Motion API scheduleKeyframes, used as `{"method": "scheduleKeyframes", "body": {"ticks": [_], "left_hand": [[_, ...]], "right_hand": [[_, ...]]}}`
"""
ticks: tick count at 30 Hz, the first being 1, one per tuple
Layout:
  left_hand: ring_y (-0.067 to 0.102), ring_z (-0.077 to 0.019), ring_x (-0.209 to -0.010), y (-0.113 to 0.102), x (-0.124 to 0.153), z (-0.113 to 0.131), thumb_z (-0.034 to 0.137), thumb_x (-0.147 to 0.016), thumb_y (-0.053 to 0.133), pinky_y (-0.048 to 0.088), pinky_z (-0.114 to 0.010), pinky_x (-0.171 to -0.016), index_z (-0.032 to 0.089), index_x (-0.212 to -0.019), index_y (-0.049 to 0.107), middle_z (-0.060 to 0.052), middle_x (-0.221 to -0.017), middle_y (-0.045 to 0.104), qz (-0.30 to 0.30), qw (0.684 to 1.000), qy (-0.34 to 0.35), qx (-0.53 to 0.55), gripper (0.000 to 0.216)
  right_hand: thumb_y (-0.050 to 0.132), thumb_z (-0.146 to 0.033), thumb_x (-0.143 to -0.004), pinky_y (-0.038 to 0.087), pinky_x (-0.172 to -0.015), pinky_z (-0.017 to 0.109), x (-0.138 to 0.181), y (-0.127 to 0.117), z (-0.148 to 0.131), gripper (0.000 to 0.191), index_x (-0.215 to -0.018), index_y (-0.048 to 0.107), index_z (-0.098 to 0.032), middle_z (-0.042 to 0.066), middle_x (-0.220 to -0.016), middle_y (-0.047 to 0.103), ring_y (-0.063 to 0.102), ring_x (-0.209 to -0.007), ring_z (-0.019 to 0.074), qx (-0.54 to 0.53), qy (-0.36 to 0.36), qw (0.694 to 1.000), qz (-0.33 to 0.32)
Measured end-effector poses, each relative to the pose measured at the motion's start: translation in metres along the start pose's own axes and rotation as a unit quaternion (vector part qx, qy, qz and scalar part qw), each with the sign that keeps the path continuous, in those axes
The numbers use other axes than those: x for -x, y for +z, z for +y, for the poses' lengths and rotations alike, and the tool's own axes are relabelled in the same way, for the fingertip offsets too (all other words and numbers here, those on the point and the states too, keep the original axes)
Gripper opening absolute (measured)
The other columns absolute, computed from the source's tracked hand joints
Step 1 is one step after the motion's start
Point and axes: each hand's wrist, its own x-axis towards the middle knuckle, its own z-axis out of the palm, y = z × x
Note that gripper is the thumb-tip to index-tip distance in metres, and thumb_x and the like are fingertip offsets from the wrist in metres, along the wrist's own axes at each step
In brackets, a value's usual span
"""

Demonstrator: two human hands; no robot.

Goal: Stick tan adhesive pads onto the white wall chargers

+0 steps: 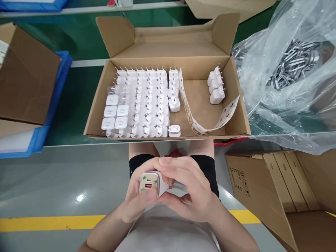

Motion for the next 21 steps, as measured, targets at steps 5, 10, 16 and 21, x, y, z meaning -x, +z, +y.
{"method": "scheduleKeyframes", "body": {"ticks": [5, 10, 16, 21], "left_hand": [[0.044, -0.0147, -0.067, -0.002, 0.001, 0.013, 0.055, -0.105, 0.063, 0.036, -0.029, -0.063, 0.02, -0.09, 0.063, -0.001, -0.079, 0.054, -0.005, 0.998, -0.04, -0.037, 0.038], [0.044, -0.0131, -0.065, -0.003, 0.004, 0.022, 0.063, -0.11, 0.051, 0.038, -0.027, -0.064, 0.018, -0.091, 0.06, 0.0, -0.078, 0.053, -0.014, 0.996, -0.088, -0.026, 0.049], [0.05, -0.0167, -0.074, -0.008, 0.004, 0.024, 0.086, -0.103, 0.04, 0.041, -0.028, -0.067, 0.019, -0.104, 0.06, -0.003, -0.085, 0.057, -0.054, 0.991, -0.124, 0.0, 0.07], [0.049, -0.0157, -0.085, -0.01, 0.009, 0.02, 0.068, -0.107, 0.058, 0.043, -0.026, -0.076, 0.024, -0.125, 0.058, -0.003, -0.099, 0.053, -0.095, 0.986, -0.125, 0.059, 0.048]], "right_hand": [[0.07, -0.017, -0.102, 0.068, -0.093, 0.037, 0.0, 0.0, 0.003, 0.064, -0.164, 0.054, -0.021, 0.015, -0.133, 0.072, 0.075, -0.116, 0.026, 0.033, -0.03, 0.999, -0.013], [0.066, -0.025, -0.107, 0.068, -0.087, 0.04, 0.003, 0.004, 0.011, 0.056, -0.163, 0.058, -0.022, 0.017, -0.135, 0.068, 0.075, -0.108, 0.0259, 0.046, -0.072, 0.996, -0.002], [0.066, -0.031, -0.109, 0.067, -0.086, 0.038, 0.003, 0.013, 0.013, 0.053, -0.16, 0.059, -0.019, 0.016, -0.129, 0.074, 0.076, -0.109, 0.0249, 0.045, -0.091, 0.994, 0.047], [0.069, -0.029, -0.105, 0.066, -0.084, 0.04, 0.001, 0.012, 0.008, 0.041, -0.144, 0.071, -0.017, 0.016, -0.126, 0.076, 0.075, -0.102, 0.025, -0.006, -0.069, 0.996, 0.053]]}}
